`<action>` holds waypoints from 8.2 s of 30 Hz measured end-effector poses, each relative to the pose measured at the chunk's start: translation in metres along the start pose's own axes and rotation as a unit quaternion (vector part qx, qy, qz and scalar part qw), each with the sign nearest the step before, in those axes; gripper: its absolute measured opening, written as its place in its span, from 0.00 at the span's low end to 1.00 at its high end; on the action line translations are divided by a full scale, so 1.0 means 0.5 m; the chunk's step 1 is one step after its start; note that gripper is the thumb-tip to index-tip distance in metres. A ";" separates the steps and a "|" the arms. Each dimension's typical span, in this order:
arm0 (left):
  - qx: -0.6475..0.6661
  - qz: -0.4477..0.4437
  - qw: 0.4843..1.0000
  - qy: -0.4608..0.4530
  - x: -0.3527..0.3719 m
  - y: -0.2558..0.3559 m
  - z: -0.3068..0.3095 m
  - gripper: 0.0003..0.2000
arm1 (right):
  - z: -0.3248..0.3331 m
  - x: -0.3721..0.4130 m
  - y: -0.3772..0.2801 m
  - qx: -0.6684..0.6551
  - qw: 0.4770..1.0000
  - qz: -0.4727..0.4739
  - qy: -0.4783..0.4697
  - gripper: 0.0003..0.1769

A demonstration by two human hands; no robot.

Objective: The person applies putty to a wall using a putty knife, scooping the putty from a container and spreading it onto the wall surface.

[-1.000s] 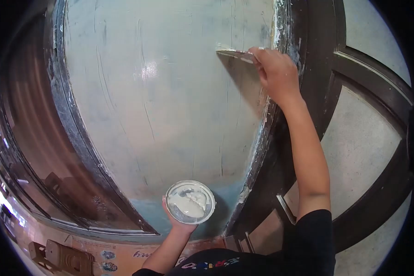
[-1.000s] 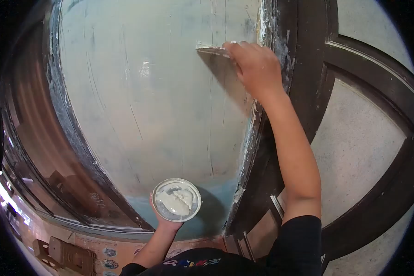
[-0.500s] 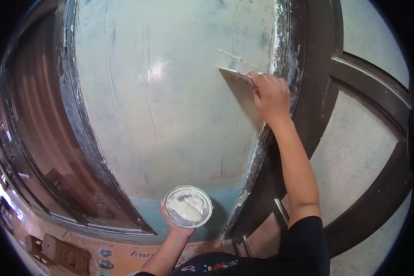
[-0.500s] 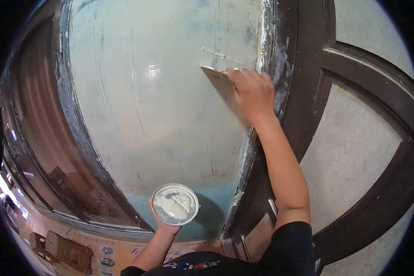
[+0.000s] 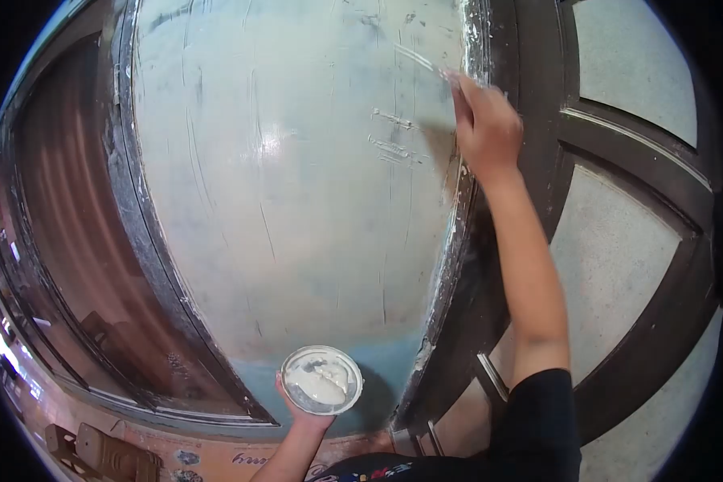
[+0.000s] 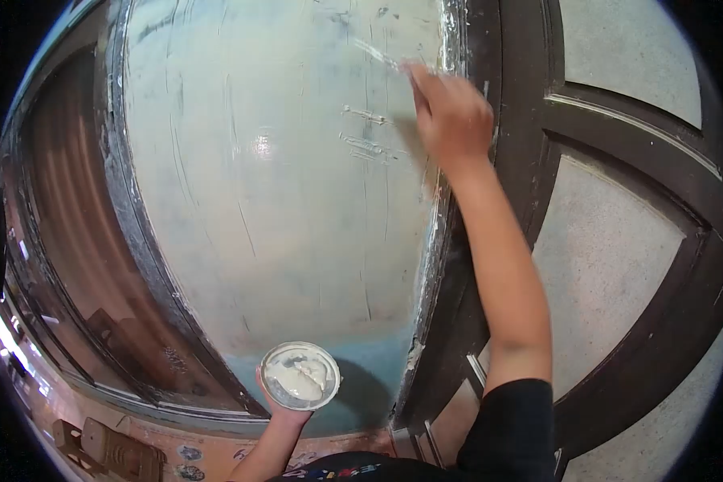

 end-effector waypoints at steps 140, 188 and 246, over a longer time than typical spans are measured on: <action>0.039 -0.084 0.993 -0.068 -0.038 0.054 -0.135 0.40 | -0.068 -0.173 -0.084 -0.137 0.978 -0.092 -0.125 0.15; -0.014 0.009 0.998 0.063 0.040 0.045 0.135 0.40 | -0.219 -0.011 -0.083 0.050 0.983 0.076 -0.157 0.21; -0.020 0.036 0.995 0.087 0.273 0.095 0.201 0.42 | 0.040 1.110 -0.240 0.029 0.867 -0.036 -0.496 0.19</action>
Point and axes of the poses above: each hand's wrist, its own x-axis away from the middle knuckle, its own z-axis out of the back of the hand, y = z × x, the point moved 8 cm from there along -x, towards the middle knuckle, and after that the axes turned 10 degrees about -z, right-handed, at the moved point
